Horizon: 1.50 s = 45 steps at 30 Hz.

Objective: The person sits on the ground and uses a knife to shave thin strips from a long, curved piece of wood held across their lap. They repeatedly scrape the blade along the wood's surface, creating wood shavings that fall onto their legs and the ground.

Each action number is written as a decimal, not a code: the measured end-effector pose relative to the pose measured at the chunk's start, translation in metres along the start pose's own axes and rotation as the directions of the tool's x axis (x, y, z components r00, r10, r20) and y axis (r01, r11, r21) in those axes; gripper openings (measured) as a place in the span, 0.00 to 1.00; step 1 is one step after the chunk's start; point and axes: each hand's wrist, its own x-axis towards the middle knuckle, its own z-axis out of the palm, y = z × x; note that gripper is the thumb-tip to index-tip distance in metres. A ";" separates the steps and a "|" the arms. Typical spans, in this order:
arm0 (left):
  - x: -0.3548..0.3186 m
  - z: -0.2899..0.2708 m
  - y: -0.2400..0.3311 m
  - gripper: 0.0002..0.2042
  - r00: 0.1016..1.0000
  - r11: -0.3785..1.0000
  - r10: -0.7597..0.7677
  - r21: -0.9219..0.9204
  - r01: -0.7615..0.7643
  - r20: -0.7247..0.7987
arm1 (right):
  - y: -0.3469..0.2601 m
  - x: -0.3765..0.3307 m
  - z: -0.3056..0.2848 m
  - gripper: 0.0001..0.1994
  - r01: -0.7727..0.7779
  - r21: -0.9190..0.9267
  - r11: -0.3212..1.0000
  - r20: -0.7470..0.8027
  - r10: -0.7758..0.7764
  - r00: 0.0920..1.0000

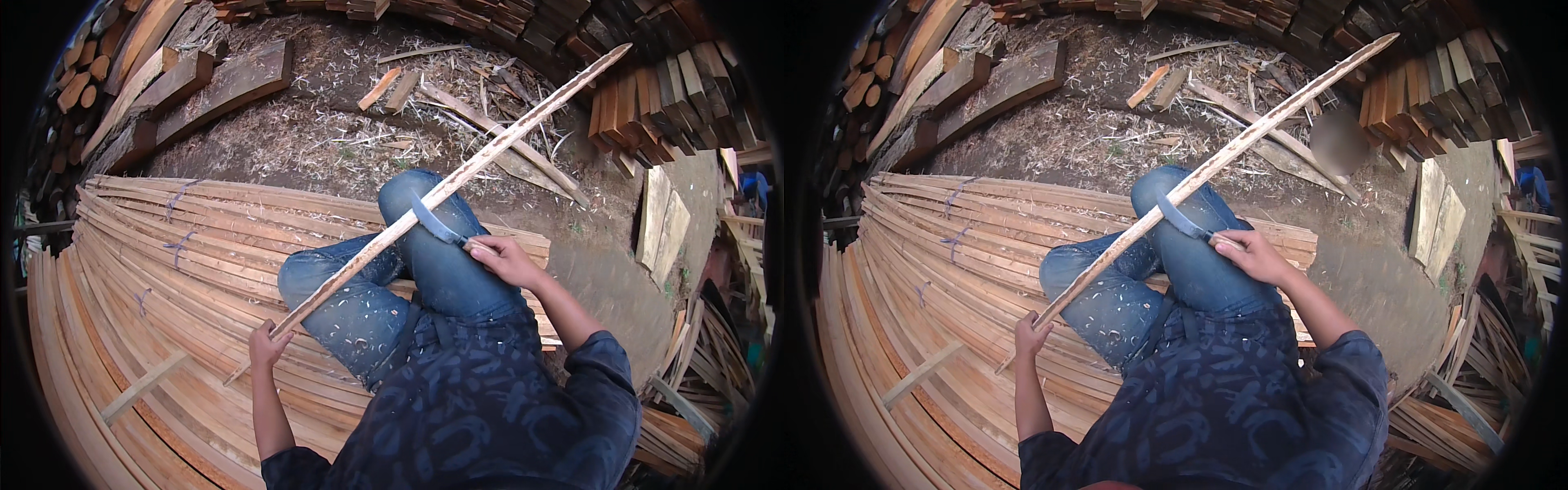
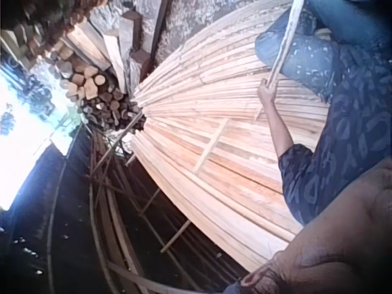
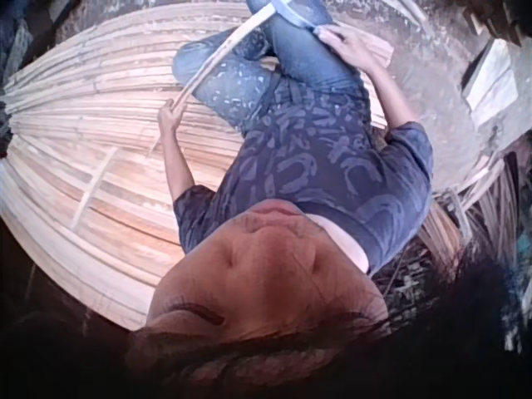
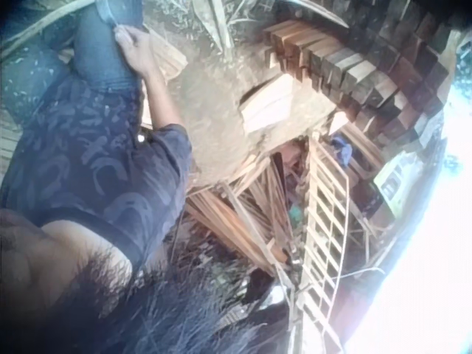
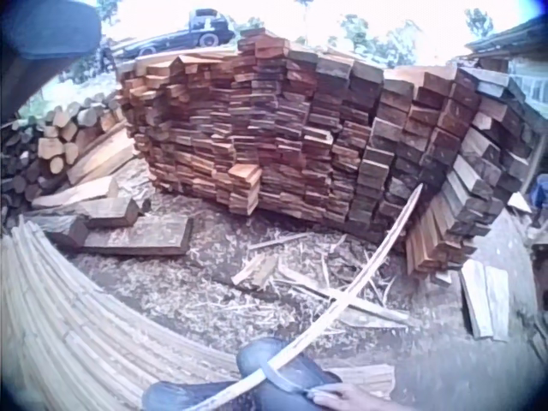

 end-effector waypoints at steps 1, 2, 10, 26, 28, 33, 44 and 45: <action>0.001 0.000 -0.001 0.22 1.000 1.000 0.011 0.002 -0.011 -0.006 | 0.005 0.001 0.001 0.16 0.111 -0.016 0.994 0.026 -0.110 0.994; 0.001 0.002 -0.005 0.22 1.000 1.000 0.022 0.004 -0.022 -0.012 | 0.010 0.002 0.002 0.16 0.220 -0.029 0.975 0.054 -0.218 0.974; -0.002 0.005 0.001 0.21 0.999 0.998 -0.047 -0.047 0.046 -0.024 | 0.008 0.015 -0.025 0.17 0.201 0.200 0.959 -0.525 -0.069 0.849; -0.003 0.003 0.000 0.19 0.999 0.999 -0.024 -0.049 0.023 -0.022 | -0.040 -0.009 0.023 0.16 0.085 -0.415 0.906 -0.197 -0.180 0.964; -0.006 0.007 -0.006 0.19 1.000 0.998 -0.014 -0.065 0.015 0.009 | -0.043 -0.006 0.020 0.15 0.224 -0.360 0.905 -0.184 -0.305 0.935; -0.003 0.012 -0.028 0.19 0.996 0.991 -0.011 -0.133 0.023 0.089 | -0.054 -0.015 0.021 0.14 0.045 0.008 0.999 -0.363 -0.039 0.931; -0.004 -0.016 0.006 0.23 0.993 0.991 0.055 -0.130 -0.041 0.108 | -0.059 -0.023 0.070 0.15 0.019 0.223 0.975 -0.380 0.069 0.923; -0.003 -0.015 0.004 0.23 0.994 0.991 0.074 -0.114 -0.064 0.080 | -0.053 -0.014 0.069 0.16 0.090 0.183 0.979 -0.479 0.009 0.877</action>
